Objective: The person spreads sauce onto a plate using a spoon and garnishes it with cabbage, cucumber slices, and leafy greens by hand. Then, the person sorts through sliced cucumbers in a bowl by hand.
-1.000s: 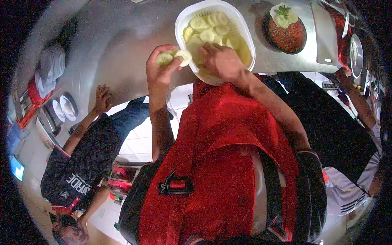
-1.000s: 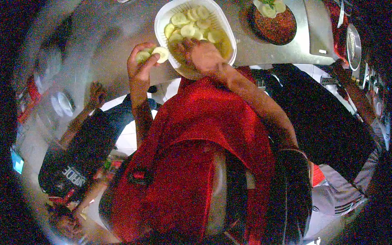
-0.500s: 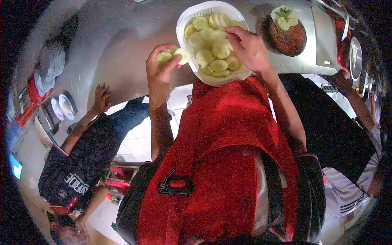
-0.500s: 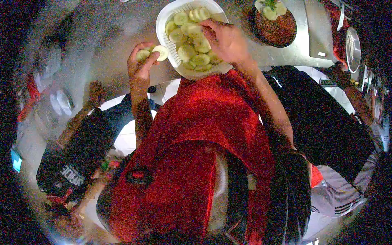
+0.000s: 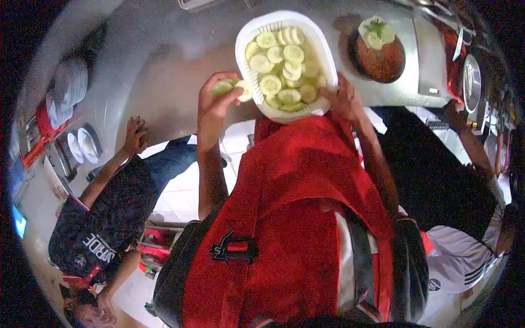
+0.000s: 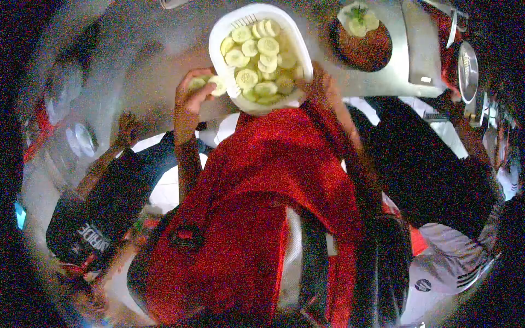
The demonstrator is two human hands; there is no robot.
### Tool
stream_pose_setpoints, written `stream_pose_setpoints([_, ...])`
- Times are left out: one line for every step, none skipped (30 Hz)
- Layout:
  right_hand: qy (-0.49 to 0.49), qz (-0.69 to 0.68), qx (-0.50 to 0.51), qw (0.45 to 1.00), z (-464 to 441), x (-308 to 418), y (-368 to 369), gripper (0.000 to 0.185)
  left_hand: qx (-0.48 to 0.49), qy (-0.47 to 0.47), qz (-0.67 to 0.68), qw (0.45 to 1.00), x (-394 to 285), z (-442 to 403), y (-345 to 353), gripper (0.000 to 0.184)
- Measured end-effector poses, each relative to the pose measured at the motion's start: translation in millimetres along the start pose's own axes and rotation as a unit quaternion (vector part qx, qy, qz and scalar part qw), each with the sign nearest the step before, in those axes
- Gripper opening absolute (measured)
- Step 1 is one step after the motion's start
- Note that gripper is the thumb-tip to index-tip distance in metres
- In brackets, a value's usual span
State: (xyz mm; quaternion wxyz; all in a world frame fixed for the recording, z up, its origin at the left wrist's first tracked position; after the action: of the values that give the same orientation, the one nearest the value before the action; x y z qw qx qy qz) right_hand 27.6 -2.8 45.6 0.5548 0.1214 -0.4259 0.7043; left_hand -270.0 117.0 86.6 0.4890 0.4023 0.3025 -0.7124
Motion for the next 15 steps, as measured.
stream_pose_setpoints([-0.038,0.050,0.003,0.998,-3,-20,7,0.051,0.023,-0.006,-0.022,0.999,-3,0,5,0.036])
stream_pose_setpoints([-0.085,0.102,-0.002,0.991,-15,-51,19,0.048,0.031,0.019,-0.024,0.999,-20,7,13,0.043])
stream_pose_setpoints([-0.120,0.112,-0.021,0.986,-25,-76,23,0.048,-0.001,0.028,-0.030,0.999,-22,9,11,0.048])
stream_pose_setpoints([-0.126,0.078,-0.015,0.989,-35,-102,28,0.046,0.043,0.001,0.026,0.999,-5,-3,10,0.052])
stream_pose_setpoints([-0.136,0.046,-0.008,0.990,-46,-127,33,0.044,0.042,-0.009,0.027,0.999,13,-5,2,0.053])
stream_pose_setpoints([-0.147,0.014,-0.003,0.989,-55,-139,37,0.043,0.058,0.005,0.002,0.998,-5,-2,5,0.054])
stream_pose_setpoints([-0.248,-0.038,-0.070,0.965,-56,-134,29,0.051,0.067,0.005,0.058,0.996,10,-7,8,0.056])
stream_pose_setpoints([-0.056,-0.231,0.074,0.968,-29,-74,7,0.056,0.068,-0.025,0.003,0.997,-25,3,17,0.058])
stream_pose_setpoints([-0.098,-0.240,0.089,0.962,2,11,-17,0.061,0.100,-0.040,0.050,0.993,-18,3,17,0.061])
stream_pose_setpoints([-0.355,-0.472,0.143,0.794,12,19,-20,0.064,0.099,-0.022,0.053,0.993,-13,1,14,0.061])
stream_pose_setpoints([-0.226,-0.397,0.130,0.880,12,31,-34,0.068,0.093,-0.018,0.085,0.992,-5,-2,11,0.062])
stream_pose_setpoints([-0.085,-0.311,0.110,0.940,28,39,-54,0.072,0.087,-0.019,0.119,0.989,-1,-5,12,0.063])
stream_pose_setpoints([-0.111,-0.326,0.105,0.933,35,46,-73,0.073,0.107,0.023,0.132,0.985,-30,6,20,0.063])
stream_pose_setpoints([-0.139,-0.339,0.098,0.925,43,56,-85,0.074,0.107,0.029,0.138,0.984,-41,10,21,0.063])
stream_pose_setpoints([-0.109,-0.318,0.084,0.938,49,69,-102,0.076,0.106,0.039,0.184,0.976,-51,11,23,0.062])
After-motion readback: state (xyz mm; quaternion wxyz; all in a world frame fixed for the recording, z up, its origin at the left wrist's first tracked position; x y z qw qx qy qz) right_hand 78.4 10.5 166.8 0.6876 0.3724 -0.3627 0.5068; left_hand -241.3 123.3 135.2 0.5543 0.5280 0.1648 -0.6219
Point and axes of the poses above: each hand's wrist, its own z-axis away from the middle knuckle, its own y-axis out of the palm, x = y × z, the point moved 8 cm from there along -z, towards the middle knuckle, and after that the axes turned 3 degrees about -z, right-handed, at the moved point
